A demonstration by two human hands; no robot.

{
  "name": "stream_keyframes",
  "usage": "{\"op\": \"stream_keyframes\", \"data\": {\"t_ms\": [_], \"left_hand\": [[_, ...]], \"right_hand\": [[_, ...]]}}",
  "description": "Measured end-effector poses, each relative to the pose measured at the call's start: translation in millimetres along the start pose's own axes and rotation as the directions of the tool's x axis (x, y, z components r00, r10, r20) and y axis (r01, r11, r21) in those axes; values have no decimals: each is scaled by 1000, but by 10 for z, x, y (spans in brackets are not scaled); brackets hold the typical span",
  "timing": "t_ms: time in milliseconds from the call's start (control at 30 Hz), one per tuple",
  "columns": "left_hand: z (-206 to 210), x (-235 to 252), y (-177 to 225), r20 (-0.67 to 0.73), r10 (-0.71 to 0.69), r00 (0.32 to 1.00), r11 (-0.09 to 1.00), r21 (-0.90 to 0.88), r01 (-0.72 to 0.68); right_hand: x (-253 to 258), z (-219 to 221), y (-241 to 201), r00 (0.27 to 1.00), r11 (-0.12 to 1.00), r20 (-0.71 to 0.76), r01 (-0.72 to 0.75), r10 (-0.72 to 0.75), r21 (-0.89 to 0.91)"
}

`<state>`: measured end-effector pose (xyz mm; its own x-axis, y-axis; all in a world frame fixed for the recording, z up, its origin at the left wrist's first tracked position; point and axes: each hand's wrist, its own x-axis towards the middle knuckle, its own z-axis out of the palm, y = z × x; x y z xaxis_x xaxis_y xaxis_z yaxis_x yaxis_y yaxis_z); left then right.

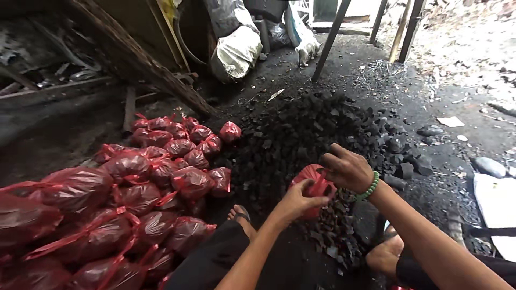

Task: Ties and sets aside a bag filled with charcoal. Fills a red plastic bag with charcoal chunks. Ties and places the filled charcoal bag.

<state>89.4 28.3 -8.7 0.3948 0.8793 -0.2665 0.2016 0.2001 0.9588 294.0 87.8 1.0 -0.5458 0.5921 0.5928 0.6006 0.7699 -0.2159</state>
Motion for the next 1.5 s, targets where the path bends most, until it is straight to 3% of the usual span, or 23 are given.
{"op": "stream_keyframes", "data": {"t_ms": [67,133,200,267,367,400,467,533,600,633,700,733,767,833,867,933,967,1033,1133,1233,1333,1433,1500], "left_hand": [[31,38,-15,-147,106,983,992,80,-95],[75,50,-19,-249,190,950,982,30,-189],[110,55,-24,-270,232,934,967,-34,-251],[141,59,-37,-248,239,939,967,-27,-254],[188,47,-101,-214,334,918,922,275,-272],[222,46,-152,-214,459,862,829,452,-329],[283,94,-272,-153,759,633,498,762,-413],[287,131,-314,-42,895,444,228,898,-375],[288,126,-297,51,930,365,86,933,-350],[292,123,-282,73,931,357,55,940,-337],[298,128,-257,49,908,415,88,949,-304],[307,118,-240,-2,868,497,176,936,-304],[325,84,-202,-63,782,620,321,894,-313],[317,-22,-21,-116,404,907,701,677,-226],[285,-35,54,-85,210,974,838,529,-135],[276,-22,81,-55,-23,998,982,185,32],[317,-19,48,-66,-92,994,995,-47,89],[412,-11,12,-94,-212,973,851,-508,137],[438,-31,41,-142,-311,940,608,-790,82],[379,-49,38,-153,-264,952,542,-840,16],[320,-51,50,-150,-194,970,570,-821,-13],[320,-110,-13,-116,-82,990,728,-685,-20],[317,-121,-74,-123,41,992,933,-350,-82]], "right_hand": [[-80,69,42,978,958,12,-205,207,200],[-187,197,-13,928,812,59,-352,369,465],[-305,344,-167,847,501,155,-437,508,747],[-391,437,-318,740,173,263,-455,618,873],[-454,487,-417,672,12,318,-437,669,899],[-454,483,-431,660,-23,335,-434,672,901],[-431,459,-454,636,-71,380,-456,671,887],[-384,422,-473,603,-105,442,-510,664,854],[-358,384,-453,580,-148,503,-550,641,822],[-377,370,-421,605,-159,496,-523,623,838],[-414,372,-339,672,-175,420,-403,609,898],[-427,386,-303,691,-150,382,-373,614,916],[-430,400,-297,691,-67,360,-413,627,908],[-456,447,-306,702,154,346,-544,623,825],[-465,472,-326,720,281,323,-581,614,763],[-476,526,-419,724,444,234,-610,648,657],[-489,573,-469,723,510,151,-604,675,612],[-473,653,-554,719,628,-42,-576,694,524],[-431,710,-592,739,708,-209,-463,640,533],[-490,703,-526,794,590,-175,-264,582,763],[-602,636,-489,857,639,-174,-212,486,739],[-655,635,-524,795,603,-173,-279,581,748],[-633,633,-506,758,622,-164,-369,631,691]]}}
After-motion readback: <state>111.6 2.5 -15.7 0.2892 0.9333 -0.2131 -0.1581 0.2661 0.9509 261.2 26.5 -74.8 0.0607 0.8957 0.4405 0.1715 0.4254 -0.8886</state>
